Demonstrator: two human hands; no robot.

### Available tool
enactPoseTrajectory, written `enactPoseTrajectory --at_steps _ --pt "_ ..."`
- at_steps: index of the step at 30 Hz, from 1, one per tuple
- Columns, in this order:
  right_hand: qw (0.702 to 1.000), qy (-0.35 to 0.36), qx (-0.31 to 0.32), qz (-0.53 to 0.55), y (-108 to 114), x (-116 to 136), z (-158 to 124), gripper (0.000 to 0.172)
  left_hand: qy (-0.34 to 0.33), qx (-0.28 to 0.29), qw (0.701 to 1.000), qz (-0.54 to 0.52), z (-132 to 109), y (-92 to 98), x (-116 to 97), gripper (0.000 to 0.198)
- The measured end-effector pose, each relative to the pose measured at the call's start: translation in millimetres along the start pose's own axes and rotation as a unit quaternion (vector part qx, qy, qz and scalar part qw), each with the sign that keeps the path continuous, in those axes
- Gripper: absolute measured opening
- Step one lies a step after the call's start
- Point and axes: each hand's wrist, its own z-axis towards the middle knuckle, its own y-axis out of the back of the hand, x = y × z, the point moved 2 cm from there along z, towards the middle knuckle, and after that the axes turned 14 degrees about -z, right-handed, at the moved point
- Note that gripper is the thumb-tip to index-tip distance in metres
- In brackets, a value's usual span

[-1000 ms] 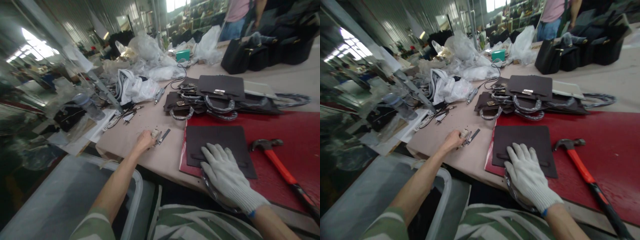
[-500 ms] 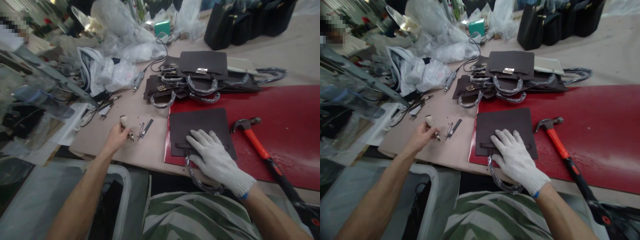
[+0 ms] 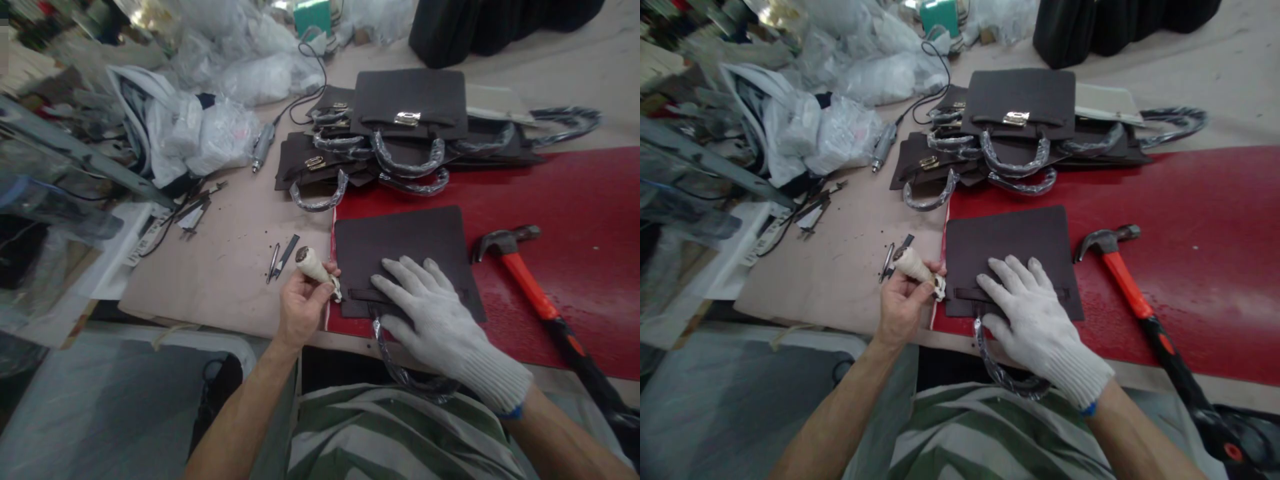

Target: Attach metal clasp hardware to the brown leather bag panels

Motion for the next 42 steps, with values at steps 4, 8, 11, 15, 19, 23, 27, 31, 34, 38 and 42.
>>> enactPoseTrajectory --at_steps 4,8,11,15,19,23,27,31,34,38,42 --pt "1.0 0.004 -0.007 -0.008 -0.6 -0.7 -0.8 0.045 -0.017 0.006 1.0 0.0 -3.0 8.1 -1.5 0.031" --pt "1.0 0.001 -0.002 -0.012 0.0 0.1 -0.7 0.044 -0.054 0.036 0.996 0.059 -7.2 4.2 -10.5 0.028" --pt "1.0 0.0 -0.002 -0.011 1.4 1.0 0.0 0.045 -0.101 0.086 0.988 0.08 -11.0 -4.2 -12.9 0.026" --pt "1.0 -0.004 -0.004 -0.007 1.3 1.2 0.3 0.045 -0.134 0.138 0.976 0.106 -15.9 -11.1 -3.9 0.024" --pt "1.0 -0.008 -0.006 0.0 0.9 1.4 0.3 0.046 -0.136 0.141 0.972 0.126 -19.0 -9.7 5.9 0.02" --pt "1.0 -0.011 -0.004 0.006 1.1 1.4 -0.2 0.046 -0.137 0.137 0.972 0.135 -21.1 -7.7 8.0 0.019" --pt "1.0 -0.014 -0.004 0.007 0.5 1.3 -0.8 0.047 -0.136 0.146 0.972 0.128 -22.9 -8.5 8.4 0.019" --pt "1.0 -0.014 -0.004 0.007 0.7 1.2 -1.6 0.047 -0.156 0.168 0.966 0.121 -23.3 -11.5 8.4 0.021" --pt "1.0 -0.013 -0.004 0.01 1.6 1.0 -2.1 0.047 -0.17 0.185 0.959 0.127 -22.0 -14.7 7.5 0.021" --pt "1.0 -0.016 -0.007 0.015 1.0 0.6 -1.8 0.047 -0.192 0.181 0.952 0.152 -22.4 -17.6 8.0 0.019" --pt "1.0 -0.018 -0.022 0.014 -0.2 0.4 -0.8 0.045 -0.195 0.142 0.954 0.176 -30.6 -15.1 13.0 0.02"
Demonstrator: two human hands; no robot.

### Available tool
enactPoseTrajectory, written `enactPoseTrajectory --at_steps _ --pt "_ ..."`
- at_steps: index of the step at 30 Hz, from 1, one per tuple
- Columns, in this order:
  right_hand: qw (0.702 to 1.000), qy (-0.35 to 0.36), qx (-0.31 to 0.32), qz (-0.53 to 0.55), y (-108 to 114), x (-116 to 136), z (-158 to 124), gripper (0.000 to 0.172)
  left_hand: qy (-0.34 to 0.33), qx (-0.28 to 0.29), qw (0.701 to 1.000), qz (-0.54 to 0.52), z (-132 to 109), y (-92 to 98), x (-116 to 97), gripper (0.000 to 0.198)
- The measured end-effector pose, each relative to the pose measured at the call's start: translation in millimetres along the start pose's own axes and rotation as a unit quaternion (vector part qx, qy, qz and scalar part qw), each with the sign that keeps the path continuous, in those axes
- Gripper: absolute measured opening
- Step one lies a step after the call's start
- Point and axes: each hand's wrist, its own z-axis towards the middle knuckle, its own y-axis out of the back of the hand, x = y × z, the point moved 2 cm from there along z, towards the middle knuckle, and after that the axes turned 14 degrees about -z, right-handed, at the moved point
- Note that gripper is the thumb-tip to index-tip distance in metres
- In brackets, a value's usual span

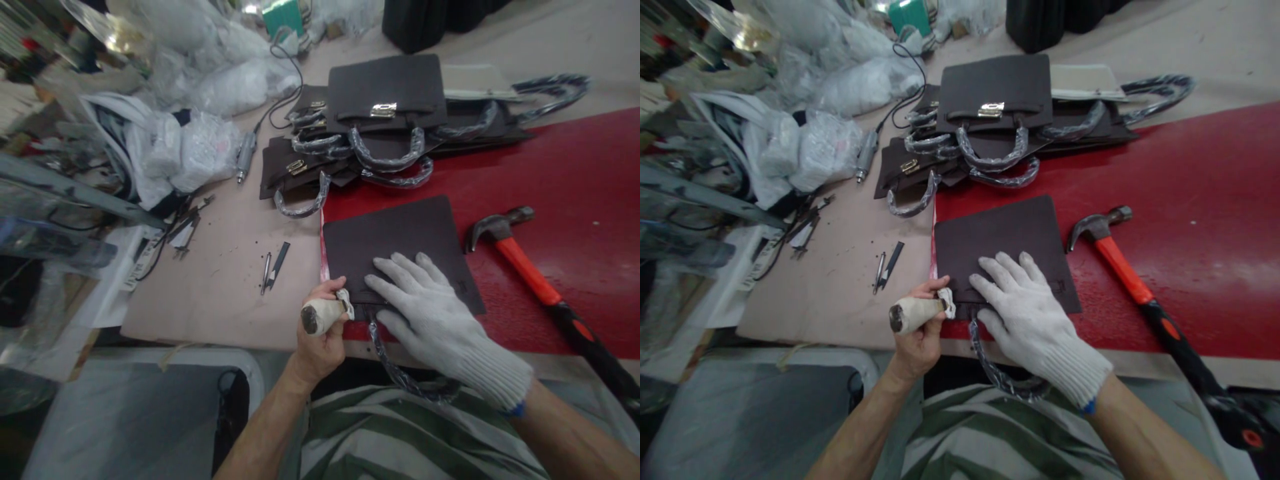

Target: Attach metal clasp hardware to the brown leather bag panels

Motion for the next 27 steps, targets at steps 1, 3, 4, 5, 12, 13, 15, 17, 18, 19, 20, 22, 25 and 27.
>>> enactPoseTrajectory --at_steps 1,3,4,5,12,13,15,17,18,19,20,22,25,27 --pt "1.0 0.0 -0.002 -0.001 0.0 0.0 0.2 0.045 0.006 -0.011 1.0 0.005 -3.5 0.1 0.3 0.02" --pt "1.0 0.001 -0.005 -0.001 0.4 0.0 0.4 0.045 0.012 -0.022 1.0 0.006 -9.5 0.2 0.2 0.022" --pt "1.0 0.001 -0.005 0.0 0.8 0.1 0.6 0.045 0.013 -0.023 1.0 0.005 -11.5 0.3 0.0 0.023" --pt "1.0 0.002 -0.004 0.0 1.1 0.3 0.7 0.045 0.013 -0.021 1.0 0.003 -12.6 0.3 -0.2 0.023" --pt "1.0 -0.004 -0.005 0.007 0.2 0.5 -0.1 0.045 0.01 -0.009 1.0 0.005 -0.3 1.4 -0.2 0.018" --pt "1.0 -0.004 -0.003 0.009 -0.4 0.2 -0.3 0.045 0.01 -0.003 1.0 0.006 2.3 1.7 -0.7 0.017" --pt "1.0 -0.005 -0.001 0.014 -1.1 -0.5 -0.6 0.045 0.014 0.014 1.0 0.012 7.3 2.4 -2.2 0.016" --pt "1.0 -0.007 0.001 0.017 -1.2 -1.0 -0.5 0.046 0.023 0.033 0.999 0.017 11.5 3.1 -4.1 0.017" --pt "1.0 -0.007 0.001 0.018 -1.0 -1.0 -0.3 0.046 0.027 0.043 0.999 0.016 13.4 3.3 -5.1 0.017" --pt "1.0 -0.007 0.001 0.018 -0.7 -1.0 -0.1 0.046 0.03 0.052 0.998 0.015 15.2 3.5 -6.0 0.018" --pt "1.0 -0.007 0.001 0.018 -0.3 -0.9 0.1 0.046 0.032 0.061 0.998 0.015 16.8 3.6 -6.8 0.019" --pt "1.0 -0.005 -0.001 0.015 0.1 -0.5 0.3 0.045 0.028 0.081 0.996 0.021 19.5 3.5 -8.0 0.021" --pt "1.0 -0.003 -0.008 0.009 0.0 0.0 0.1 0.045 0.021 0.105 0.993 0.042 21.6 2.4 -8.6 0.024" --pt "1.0 -0.004 -0.012 0.007 -0.6 -0.1 -0.3 0.045 0.019 0.1 0.993 0.051 21.5 1.8 -8.4 0.023"
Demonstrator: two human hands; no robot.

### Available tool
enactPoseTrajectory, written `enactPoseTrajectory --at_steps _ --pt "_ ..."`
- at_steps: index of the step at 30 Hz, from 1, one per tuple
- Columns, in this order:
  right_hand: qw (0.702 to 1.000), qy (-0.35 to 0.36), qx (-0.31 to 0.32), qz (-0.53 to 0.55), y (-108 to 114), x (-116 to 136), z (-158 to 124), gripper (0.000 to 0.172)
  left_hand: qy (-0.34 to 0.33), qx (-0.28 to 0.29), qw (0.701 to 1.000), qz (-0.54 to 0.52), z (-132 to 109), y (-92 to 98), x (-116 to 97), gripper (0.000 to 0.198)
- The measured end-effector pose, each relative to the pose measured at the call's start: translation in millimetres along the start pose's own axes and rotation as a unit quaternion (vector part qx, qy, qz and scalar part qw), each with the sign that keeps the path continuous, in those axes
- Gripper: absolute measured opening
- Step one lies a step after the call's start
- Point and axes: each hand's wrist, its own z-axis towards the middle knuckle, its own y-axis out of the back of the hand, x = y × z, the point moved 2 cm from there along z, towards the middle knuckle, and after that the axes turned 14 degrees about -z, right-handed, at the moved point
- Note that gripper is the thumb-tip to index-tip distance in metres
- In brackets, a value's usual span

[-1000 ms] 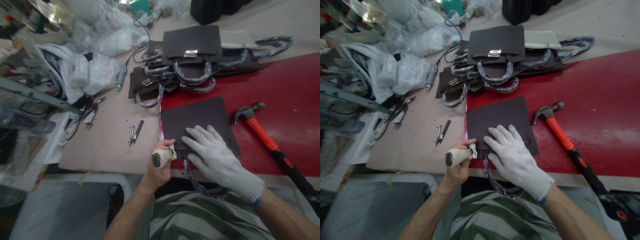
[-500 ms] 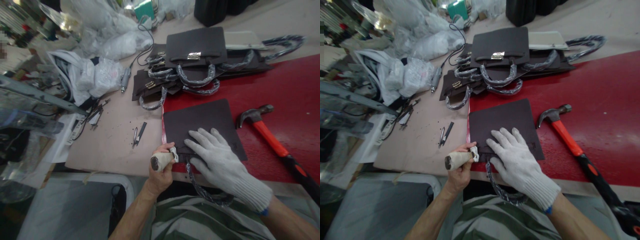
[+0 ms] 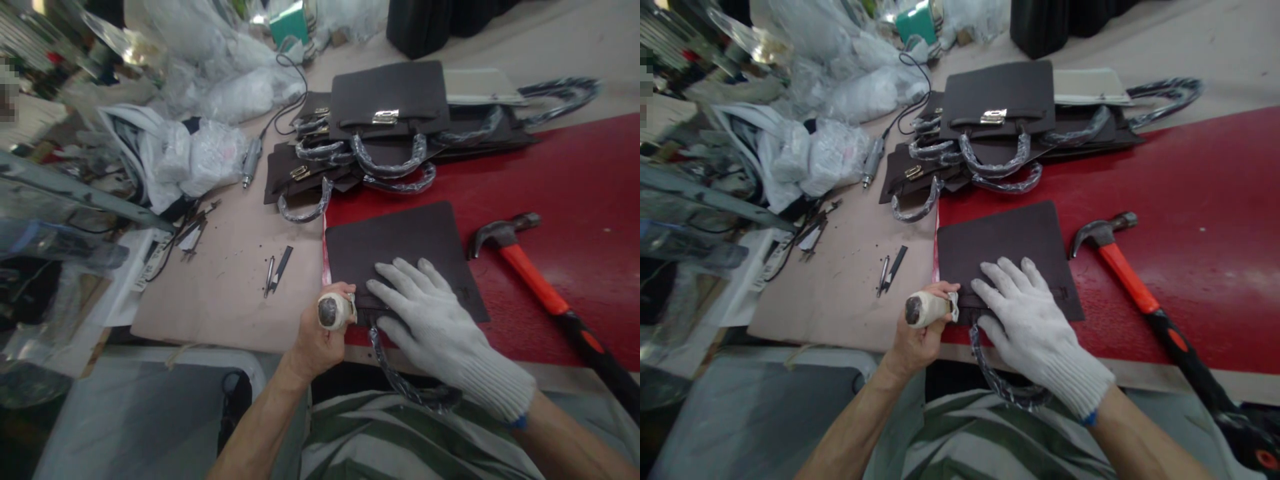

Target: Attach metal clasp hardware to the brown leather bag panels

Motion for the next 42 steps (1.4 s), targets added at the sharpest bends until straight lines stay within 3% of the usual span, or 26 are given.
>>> enactPoseTrajectory --at_steps 4,10,20,42 --pt "1.0 -0.001 -0.002 -0.001 -1.1 -0.3 -0.7 0.045 0.008 -0.026 0.999 0.017 -0.8 0.1 0.0 0.021" --pt "1.0 -0.003 -0.009 0.001 -1.9 -0.8 -1.4 0.044 -0.001 0.026 0.999 0.024 4.7 1.0 -3.8 0.022" --pt "1.0 -0.002 -0.009 0.008 -1.2 -1.2 -0.7 0.045 -0.009 -0.062 0.997 0.034 -12.0 -2.4 3.5 0.011" --pt "0.999 -0.008 -0.013 0.031 -2.0 -2.8 -0.9 0.044 0.014 -0.048 0.998 -0.025 -11.0 7.4 3.3 0.013"
